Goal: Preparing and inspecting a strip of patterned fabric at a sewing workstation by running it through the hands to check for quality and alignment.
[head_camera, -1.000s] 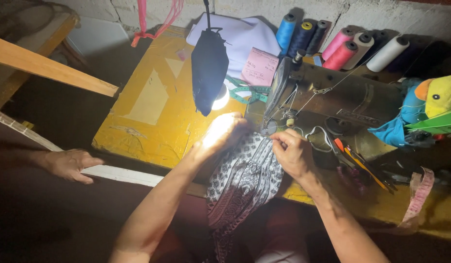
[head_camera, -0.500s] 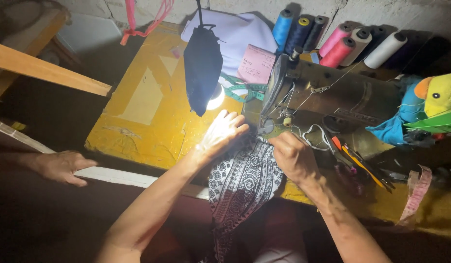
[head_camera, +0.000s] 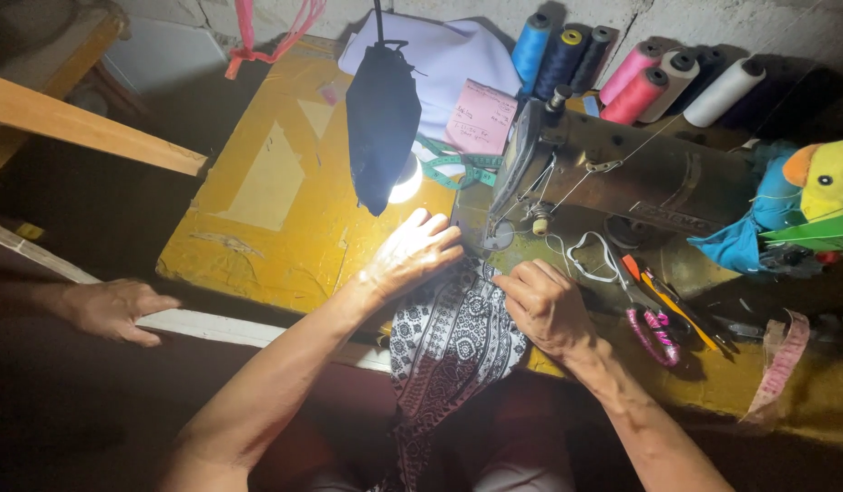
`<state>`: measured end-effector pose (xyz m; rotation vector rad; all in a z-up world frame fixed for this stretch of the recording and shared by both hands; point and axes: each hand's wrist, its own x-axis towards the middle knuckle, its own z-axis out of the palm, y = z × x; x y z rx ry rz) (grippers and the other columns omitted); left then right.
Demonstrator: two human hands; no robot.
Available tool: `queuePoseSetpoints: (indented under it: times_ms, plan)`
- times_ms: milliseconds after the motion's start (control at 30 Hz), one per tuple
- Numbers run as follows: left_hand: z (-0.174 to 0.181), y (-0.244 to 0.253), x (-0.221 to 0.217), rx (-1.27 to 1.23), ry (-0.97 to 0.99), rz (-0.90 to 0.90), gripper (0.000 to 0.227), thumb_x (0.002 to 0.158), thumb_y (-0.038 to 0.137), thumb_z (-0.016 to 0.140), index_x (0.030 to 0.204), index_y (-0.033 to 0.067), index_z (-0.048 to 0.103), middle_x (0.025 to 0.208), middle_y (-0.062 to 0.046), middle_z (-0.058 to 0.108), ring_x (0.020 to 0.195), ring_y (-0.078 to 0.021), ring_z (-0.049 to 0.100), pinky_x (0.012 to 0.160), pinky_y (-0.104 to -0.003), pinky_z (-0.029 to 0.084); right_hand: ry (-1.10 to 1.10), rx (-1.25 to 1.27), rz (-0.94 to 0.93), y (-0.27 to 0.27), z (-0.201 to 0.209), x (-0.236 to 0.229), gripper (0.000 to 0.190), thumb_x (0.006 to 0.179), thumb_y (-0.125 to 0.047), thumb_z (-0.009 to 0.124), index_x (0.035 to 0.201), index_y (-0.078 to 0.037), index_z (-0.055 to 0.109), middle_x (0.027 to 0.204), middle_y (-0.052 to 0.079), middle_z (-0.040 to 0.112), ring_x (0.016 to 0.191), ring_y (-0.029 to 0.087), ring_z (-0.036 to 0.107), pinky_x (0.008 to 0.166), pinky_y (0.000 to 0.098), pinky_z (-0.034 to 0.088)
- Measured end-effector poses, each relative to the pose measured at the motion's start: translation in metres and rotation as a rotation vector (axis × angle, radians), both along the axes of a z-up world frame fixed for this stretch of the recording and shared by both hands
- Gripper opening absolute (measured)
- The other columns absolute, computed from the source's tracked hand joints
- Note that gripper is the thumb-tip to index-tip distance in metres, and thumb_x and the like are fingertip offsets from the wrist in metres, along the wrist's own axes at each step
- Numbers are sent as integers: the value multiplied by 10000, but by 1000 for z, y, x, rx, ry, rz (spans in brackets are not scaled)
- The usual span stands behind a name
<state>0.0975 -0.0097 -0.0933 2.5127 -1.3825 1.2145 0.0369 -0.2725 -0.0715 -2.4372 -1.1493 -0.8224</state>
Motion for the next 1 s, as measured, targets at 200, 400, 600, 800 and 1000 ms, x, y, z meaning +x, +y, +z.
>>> queuePoseSetpoints:
  times_ms: [200,400,600,800,1000]
  plan:
    - [4,2,-3,24,8,-93,89,988,162,587,902,172,609,870,-48,507,808,-253,492,714,-383,400,11,23,25,0,3,0,163,874,-15,648,921,-142,739,755,10,551,685,199,605,649,334,524]
    - [8,3,-6,54,-24,-107,99,983,113,586,920,176,630,902,-57,530,826,-258,498,730,-387,410,-13,-6,23,-2,2,-3,119,877,-51,684,912,-156,728,784,4,568,714,189,610,680,334,515]
    - [9,9,-5,111,6,-106,80,974,114,591,926,171,621,882,-44,527,830,-253,505,743,-388,409,-27,-10,53,-4,1,-3,159,855,-32,691,923,-168,736,817,1,564,725,184,599,688,329,528]
    - [22,19,-11,170,45,-121,62,957,126,602,936,185,607,882,-32,565,830,-238,510,737,-372,408,-52,-48,110,-7,-3,2,219,844,-14,688,980,-177,742,812,6,551,716,187,585,689,336,525]
    - [34,0,-42,-14,160,59,207,865,335,673,729,183,646,720,-35,601,780,-242,545,753,-413,397,-68,-115,135,-8,-3,3,250,860,-28,663,1028,-198,739,834,-6,528,745,187,576,683,336,503]
